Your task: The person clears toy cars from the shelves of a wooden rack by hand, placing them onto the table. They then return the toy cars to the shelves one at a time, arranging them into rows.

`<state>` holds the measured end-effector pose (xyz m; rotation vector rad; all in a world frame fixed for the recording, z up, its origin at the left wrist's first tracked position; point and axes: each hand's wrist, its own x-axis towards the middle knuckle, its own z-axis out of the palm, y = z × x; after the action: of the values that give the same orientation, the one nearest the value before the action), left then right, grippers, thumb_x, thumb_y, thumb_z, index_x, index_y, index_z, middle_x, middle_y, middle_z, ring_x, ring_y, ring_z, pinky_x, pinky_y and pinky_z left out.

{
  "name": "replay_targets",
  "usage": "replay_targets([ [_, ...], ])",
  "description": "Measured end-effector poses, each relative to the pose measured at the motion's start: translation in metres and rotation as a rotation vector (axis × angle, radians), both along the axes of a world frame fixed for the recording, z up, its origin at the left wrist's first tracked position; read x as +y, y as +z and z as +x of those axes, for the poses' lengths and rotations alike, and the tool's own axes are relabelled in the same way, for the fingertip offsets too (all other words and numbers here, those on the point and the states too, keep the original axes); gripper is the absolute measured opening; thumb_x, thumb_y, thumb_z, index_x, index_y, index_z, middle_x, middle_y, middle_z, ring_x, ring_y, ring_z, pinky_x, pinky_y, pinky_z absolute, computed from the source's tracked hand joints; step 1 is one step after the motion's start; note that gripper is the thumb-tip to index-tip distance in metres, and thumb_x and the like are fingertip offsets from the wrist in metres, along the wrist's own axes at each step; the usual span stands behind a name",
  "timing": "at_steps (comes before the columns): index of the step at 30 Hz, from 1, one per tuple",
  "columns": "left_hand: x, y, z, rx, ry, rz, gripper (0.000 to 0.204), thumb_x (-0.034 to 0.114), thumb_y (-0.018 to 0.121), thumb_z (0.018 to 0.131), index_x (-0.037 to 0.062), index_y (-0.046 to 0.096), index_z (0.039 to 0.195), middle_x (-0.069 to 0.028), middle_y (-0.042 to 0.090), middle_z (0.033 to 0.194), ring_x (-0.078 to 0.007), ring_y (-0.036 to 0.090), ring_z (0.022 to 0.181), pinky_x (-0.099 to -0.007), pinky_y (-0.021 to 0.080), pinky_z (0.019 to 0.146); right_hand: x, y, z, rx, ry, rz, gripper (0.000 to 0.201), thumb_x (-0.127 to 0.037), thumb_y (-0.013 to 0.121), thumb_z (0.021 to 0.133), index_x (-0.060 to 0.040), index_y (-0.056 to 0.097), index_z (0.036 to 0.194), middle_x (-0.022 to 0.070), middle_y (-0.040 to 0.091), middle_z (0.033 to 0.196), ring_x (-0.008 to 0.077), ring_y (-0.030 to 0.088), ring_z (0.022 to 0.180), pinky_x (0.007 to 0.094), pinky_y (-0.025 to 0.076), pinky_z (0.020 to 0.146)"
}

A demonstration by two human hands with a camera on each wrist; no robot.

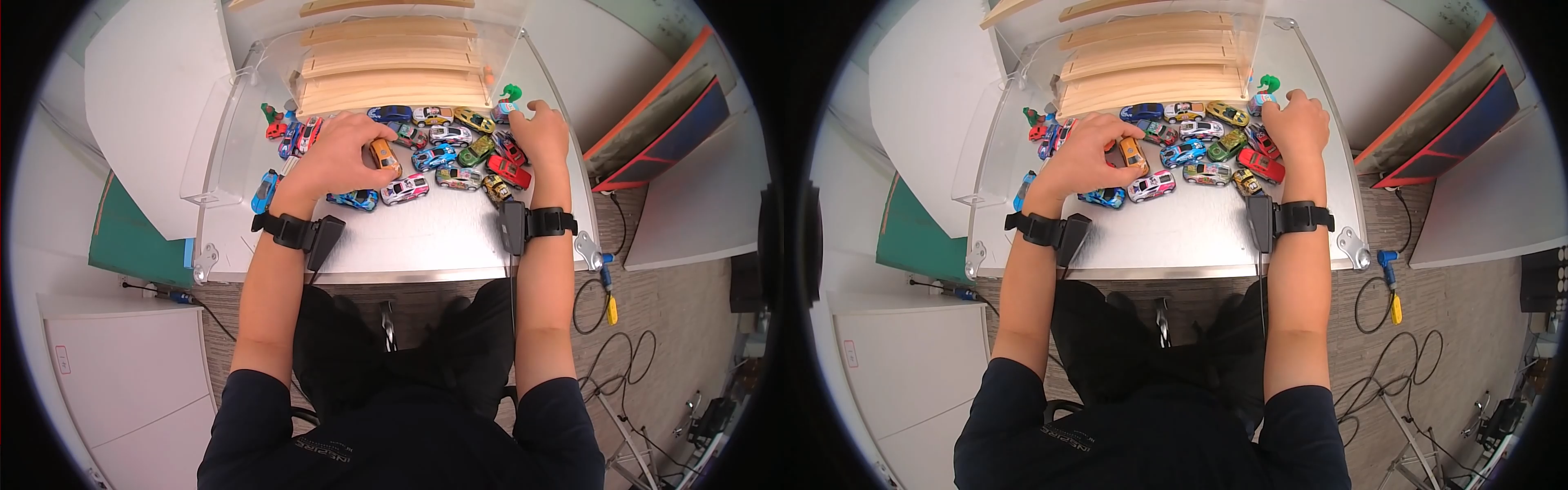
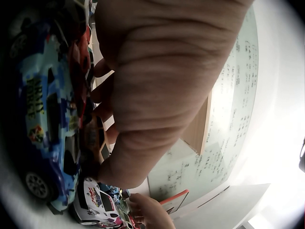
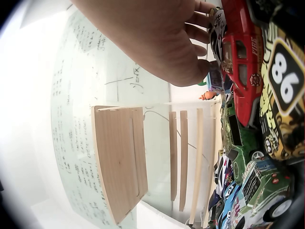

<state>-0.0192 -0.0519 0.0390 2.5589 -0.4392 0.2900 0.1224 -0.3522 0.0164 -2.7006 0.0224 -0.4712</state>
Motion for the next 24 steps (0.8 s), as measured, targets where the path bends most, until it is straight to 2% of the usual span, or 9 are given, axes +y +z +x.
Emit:
replay_targets([
  [11,0.0014,-0.0016,0.0008,0.011,-0.001,0.011,0.047,0.029,0.078,0.067,0.0112,0.071,0.110,-0.0087,0.065,0.104,-0.0297,0.056,0.106,-0.0393,0.038,0.102,0.0001,0.0015,-0.0007,-0.014,0.008,0.011,0.054,-0.039,0.063,0.079,-0.0012,0.069,0.117,0.0268,0.068,0.109,0.0397,0.064,0.108,0.0465,0.050,0.096],
  [13,0.0021,-0.0017,0.0007,0.017,-0.008,0.029,0.047,0.027,0.077,0.068,0.0114,0.071,0.111,-0.0092,0.065,0.106,-0.0300,0.056,0.108,-0.0393,0.038,0.102,0.0014,0.0055,-0.0017,0.079,-0.011,0.011,0.051,-0.037,0.063,0.081,-0.0066,0.068,0.122,0.0208,0.064,0.120,0.0380,0.060,0.115,0.0471,0.050,0.096],
  [24,0.0022,-0.0007,-0.0023,0.026,-0.008,-0.001,0.052,0.028,0.079,0.068,0.0134,0.069,0.117,-0.0102,0.063,0.116,-0.0307,0.053,0.116,-0.0408,0.035,0.106,-0.0001,0.0005,0.0018,0.068,-0.010,0.008,0.051,-0.038,0.062,0.082,-0.0064,0.068,0.121,0.0208,0.065,0.119,0.0393,0.059,0.115,0.0477,0.050,0.096],
])
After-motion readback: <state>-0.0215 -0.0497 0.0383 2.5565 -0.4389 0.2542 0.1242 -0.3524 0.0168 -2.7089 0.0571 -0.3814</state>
